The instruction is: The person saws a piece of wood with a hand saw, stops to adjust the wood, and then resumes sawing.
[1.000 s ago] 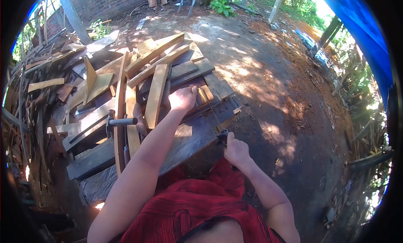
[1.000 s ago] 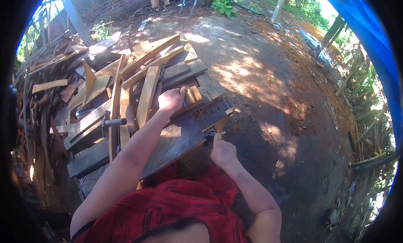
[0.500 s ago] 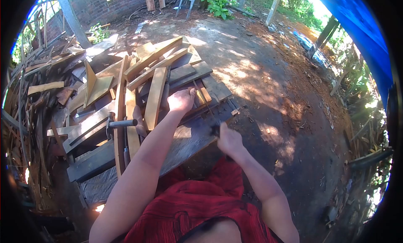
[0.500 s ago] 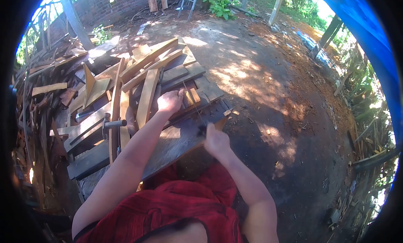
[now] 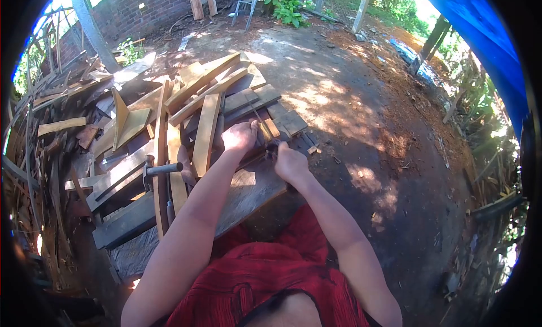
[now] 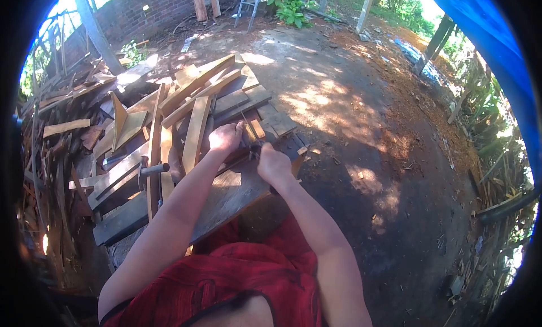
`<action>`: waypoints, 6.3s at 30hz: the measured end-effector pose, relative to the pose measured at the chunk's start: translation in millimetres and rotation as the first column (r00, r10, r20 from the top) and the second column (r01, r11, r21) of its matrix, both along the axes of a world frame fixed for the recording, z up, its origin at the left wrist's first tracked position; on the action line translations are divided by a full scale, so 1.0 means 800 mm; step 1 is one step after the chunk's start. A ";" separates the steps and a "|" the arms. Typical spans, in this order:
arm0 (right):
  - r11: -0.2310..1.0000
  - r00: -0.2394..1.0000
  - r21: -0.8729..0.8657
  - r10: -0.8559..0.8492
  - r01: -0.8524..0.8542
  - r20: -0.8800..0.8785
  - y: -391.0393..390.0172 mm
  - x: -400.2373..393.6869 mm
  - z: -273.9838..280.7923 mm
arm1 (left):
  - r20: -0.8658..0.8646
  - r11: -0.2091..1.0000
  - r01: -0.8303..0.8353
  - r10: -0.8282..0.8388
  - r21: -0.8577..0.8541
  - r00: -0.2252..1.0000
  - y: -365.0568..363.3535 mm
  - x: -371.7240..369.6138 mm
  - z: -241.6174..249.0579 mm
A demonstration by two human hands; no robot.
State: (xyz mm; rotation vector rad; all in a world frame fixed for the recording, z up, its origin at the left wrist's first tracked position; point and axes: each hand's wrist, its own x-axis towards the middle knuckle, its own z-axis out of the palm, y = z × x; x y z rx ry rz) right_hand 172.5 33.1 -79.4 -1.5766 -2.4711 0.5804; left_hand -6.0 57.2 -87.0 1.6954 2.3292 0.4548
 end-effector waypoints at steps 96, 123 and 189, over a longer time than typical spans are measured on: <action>0.995 0.992 -0.091 -0.026 0.038 0.127 -0.077 0.086 0.005 | 0.041 0.999 -0.015 0.017 -0.050 0.999 0.007 -0.002 -0.001; 0.999 0.998 0.029 -0.034 0.035 -0.044 0.010 -0.008 -0.013 | 0.031 1.000 -0.003 0.003 -0.020 0.999 0.005 0.000 0.000; 0.999 0.999 -0.007 -0.046 0.045 -0.002 0.000 -0.005 -0.003 | 0.011 1.000 0.007 -0.007 -0.001 1.000 0.003 0.001 -0.001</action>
